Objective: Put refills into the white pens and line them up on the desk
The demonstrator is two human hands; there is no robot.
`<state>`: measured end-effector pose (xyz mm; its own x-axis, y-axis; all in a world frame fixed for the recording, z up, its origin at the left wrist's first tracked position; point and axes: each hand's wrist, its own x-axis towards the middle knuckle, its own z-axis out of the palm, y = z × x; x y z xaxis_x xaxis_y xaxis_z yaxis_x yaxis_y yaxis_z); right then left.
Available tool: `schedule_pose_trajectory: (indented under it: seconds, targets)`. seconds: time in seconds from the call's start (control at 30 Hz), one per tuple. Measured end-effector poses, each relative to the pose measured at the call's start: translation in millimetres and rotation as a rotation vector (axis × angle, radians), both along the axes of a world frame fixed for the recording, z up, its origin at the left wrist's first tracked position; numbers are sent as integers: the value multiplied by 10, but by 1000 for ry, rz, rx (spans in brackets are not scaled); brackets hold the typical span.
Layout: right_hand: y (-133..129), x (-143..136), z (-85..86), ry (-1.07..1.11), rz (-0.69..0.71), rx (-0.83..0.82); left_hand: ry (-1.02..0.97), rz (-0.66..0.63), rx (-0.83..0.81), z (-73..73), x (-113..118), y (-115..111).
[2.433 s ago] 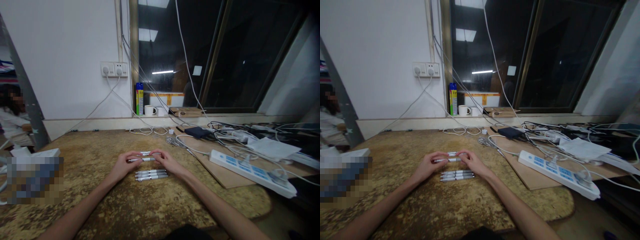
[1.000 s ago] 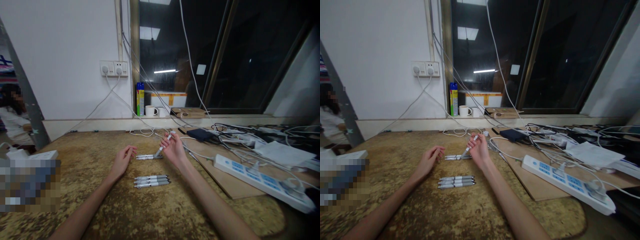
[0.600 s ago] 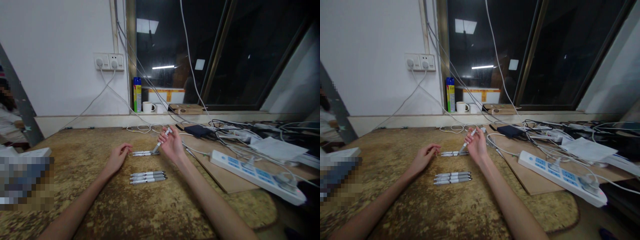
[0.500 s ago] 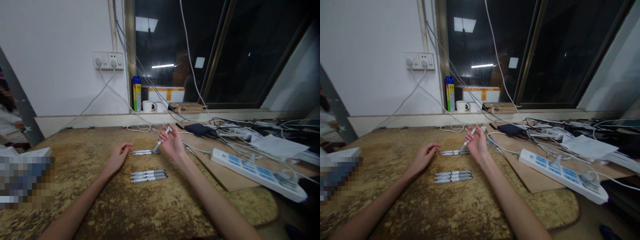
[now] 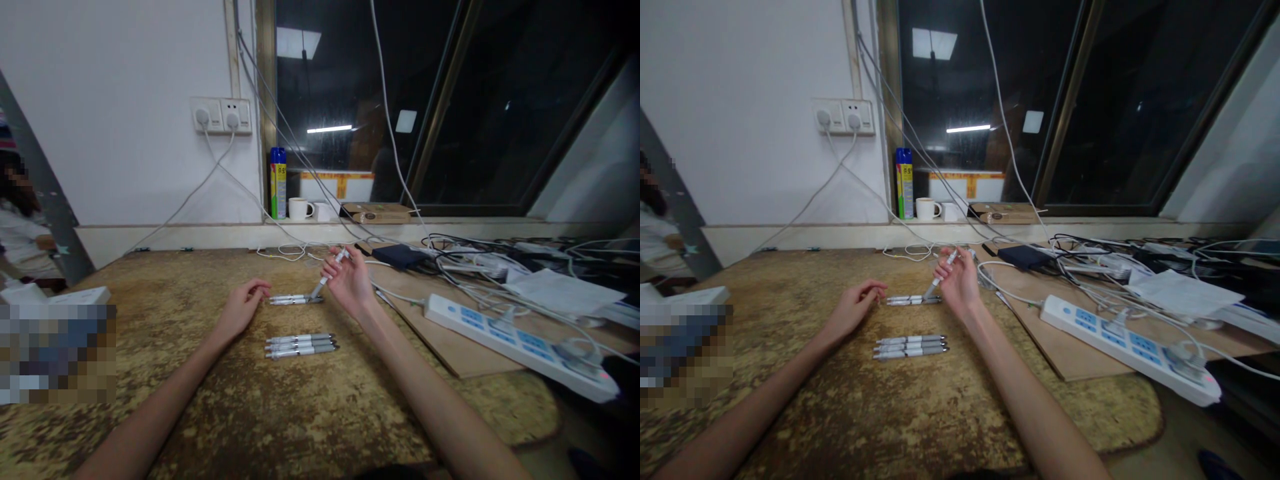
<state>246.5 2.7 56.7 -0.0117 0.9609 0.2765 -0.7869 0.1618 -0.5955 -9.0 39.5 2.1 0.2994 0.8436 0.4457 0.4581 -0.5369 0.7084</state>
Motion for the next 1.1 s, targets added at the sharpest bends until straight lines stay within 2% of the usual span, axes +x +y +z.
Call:
schedule_pose_trajectory:
  seconds: [0.37,0.57,0.7,0.8,0.93,1.0,1.1]
  targets:
    - [-22,28,31,72,62,50,20,-32,-11,8,22,-5]
    - [-68,27,84,-8,20,32,26,-37,-18,28,50,-39]
    - [-65,-3,93,-63,45,74,-22,-77,-34,59,89,-68]
    - [-38,-31,48,-205,-1,100,-84,-133,-50,75,112,-72]
    - [-6,-55,-86,-619,-82,144,-190,-207,-141,146,153,-125]
    - [0,-81,-166,-785,-47,202,-225,-256,-164,192,181,-173]
    - [-5,-152,-271,-916,31,268,-234,-326,-159,225,218,-222]
